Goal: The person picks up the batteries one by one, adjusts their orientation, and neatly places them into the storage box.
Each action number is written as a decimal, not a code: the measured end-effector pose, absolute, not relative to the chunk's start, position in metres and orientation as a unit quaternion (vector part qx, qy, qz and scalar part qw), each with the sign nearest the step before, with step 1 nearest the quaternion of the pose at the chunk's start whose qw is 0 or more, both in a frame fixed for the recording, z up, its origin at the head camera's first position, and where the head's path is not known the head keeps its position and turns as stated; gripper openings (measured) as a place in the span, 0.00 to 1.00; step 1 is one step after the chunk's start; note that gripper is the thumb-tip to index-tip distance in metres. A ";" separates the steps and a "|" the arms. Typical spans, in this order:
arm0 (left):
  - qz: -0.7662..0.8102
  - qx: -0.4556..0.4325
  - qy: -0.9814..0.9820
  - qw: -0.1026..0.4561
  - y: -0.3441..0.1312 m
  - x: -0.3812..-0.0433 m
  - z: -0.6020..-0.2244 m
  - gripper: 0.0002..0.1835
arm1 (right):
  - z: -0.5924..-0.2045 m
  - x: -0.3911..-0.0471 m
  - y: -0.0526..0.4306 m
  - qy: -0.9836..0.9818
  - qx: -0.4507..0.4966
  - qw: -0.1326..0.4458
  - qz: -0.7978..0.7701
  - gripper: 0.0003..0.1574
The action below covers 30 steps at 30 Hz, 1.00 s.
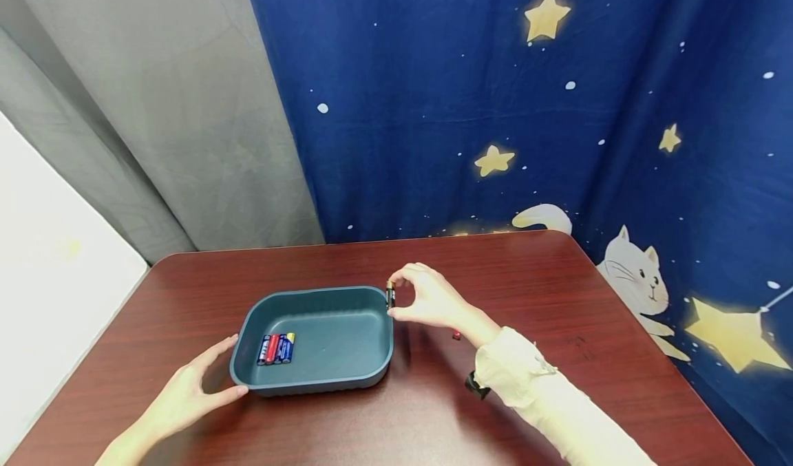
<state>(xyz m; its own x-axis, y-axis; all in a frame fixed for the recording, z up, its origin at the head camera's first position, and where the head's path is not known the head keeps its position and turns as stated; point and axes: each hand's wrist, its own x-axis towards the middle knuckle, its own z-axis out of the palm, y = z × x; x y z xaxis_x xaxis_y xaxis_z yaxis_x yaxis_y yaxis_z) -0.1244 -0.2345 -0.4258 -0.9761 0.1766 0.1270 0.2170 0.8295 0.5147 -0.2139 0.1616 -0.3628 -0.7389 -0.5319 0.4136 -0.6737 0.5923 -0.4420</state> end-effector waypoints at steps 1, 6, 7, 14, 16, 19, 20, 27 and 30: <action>-0.273 -0.103 -0.956 0.037 -0.234 -0.124 -0.426 0.47 | -0.362 -0.215 0.158 -0.883 0.344 0.122 0.295 0.25; -0.271 -0.102 -0.957 0.035 -0.233 -0.124 -0.425 0.47 | -0.361 -0.218 0.143 -0.875 0.357 0.121 0.303 0.25; -0.271 -0.102 -0.957 0.035 -0.233 -0.124 -0.425 0.47 | -0.361 -0.219 0.140 -0.875 0.359 0.119 0.303 0.25; -0.270 -0.103 -0.957 0.038 -0.234 -0.124 -0.425 0.47 | -0.363 -0.221 0.121 -0.872 0.366 0.097 0.310 0.25; -0.270 -0.102 -0.957 0.037 -0.234 -0.124 -0.425 0.47 | -0.365 -0.222 0.114 -0.871 0.369 0.094 0.311 0.25; -0.271 -0.100 -0.957 0.035 -0.234 -0.123 -0.425 0.47 | -0.366 -0.221 0.102 -0.868 0.373 0.083 0.316 0.25; -0.271 -0.100 -0.957 0.034 -0.234 -0.123 -0.424 0.48 | -0.367 -0.221 0.098 -0.868 0.374 0.080 0.317 0.25; -0.273 -0.102 -0.956 0.037 -0.234 -0.122 -0.424 0.47 | -0.375 -0.218 0.073 -0.870 0.376 0.050 0.313 0.25; -0.275 -0.100 -0.956 0.036 -0.234 -0.122 -0.423 0.48 | -0.377 -0.217 0.064 -0.877 0.372 0.040 0.303 0.25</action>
<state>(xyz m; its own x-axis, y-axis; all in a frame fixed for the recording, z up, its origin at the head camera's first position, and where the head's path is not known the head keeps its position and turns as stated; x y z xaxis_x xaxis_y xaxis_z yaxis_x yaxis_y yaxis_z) -0.1219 -0.2340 -0.4233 -0.9775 0.1716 0.1228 0.2106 0.8293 0.5176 -0.2172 0.0643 -0.3772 -0.7196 -0.6286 0.2952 -0.6768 0.5397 -0.5006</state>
